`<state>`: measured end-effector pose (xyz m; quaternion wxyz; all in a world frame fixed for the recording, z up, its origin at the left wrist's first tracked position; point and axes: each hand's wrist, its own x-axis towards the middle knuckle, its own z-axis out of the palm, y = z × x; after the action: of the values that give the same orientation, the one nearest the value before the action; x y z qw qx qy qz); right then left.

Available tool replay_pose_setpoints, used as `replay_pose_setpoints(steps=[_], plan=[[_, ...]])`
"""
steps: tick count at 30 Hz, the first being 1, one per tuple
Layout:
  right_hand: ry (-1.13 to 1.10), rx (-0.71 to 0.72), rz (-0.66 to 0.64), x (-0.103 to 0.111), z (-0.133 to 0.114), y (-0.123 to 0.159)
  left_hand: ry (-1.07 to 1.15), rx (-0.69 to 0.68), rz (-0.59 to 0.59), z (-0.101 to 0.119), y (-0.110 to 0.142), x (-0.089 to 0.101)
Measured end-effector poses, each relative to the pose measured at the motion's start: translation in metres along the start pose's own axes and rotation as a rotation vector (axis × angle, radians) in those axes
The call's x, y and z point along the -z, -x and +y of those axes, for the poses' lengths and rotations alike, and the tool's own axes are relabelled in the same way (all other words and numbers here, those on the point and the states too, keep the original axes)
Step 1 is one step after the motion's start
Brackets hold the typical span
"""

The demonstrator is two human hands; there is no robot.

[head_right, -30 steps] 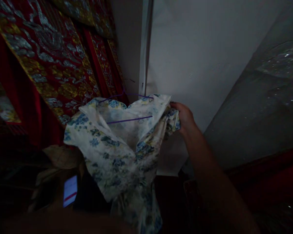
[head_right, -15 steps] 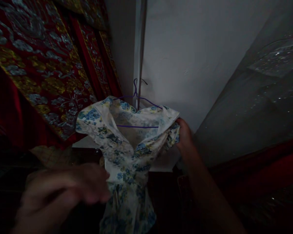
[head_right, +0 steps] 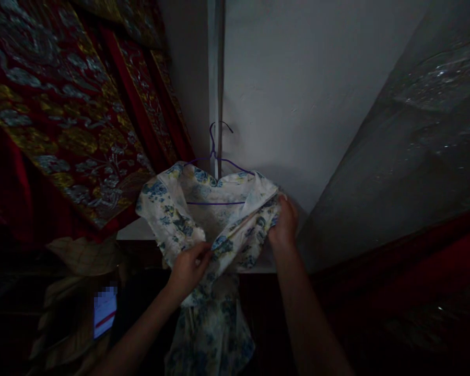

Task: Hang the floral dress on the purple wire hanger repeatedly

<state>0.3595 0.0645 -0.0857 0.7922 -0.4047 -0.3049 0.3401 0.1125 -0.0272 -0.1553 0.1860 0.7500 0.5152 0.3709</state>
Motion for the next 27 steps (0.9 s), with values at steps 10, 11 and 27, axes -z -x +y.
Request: replay_pose_setpoints(steps=[10, 11, 27], plan=[[0.309, -0.061, -0.154, 0.043, 0.096, 0.216, 0.329, 0.009, 0.3, 0.015, 0.028, -0.03], [0.314, -0.065, -0.194, 0.04, 0.099, 0.218, 0.356, 0.011, 0.304, 0.015, 0.03, -0.031], [0.368, -0.058, -0.447, 0.018, 0.074, 0.203, 0.66, 0.221, 0.358, 0.015, 0.052, -0.02]])
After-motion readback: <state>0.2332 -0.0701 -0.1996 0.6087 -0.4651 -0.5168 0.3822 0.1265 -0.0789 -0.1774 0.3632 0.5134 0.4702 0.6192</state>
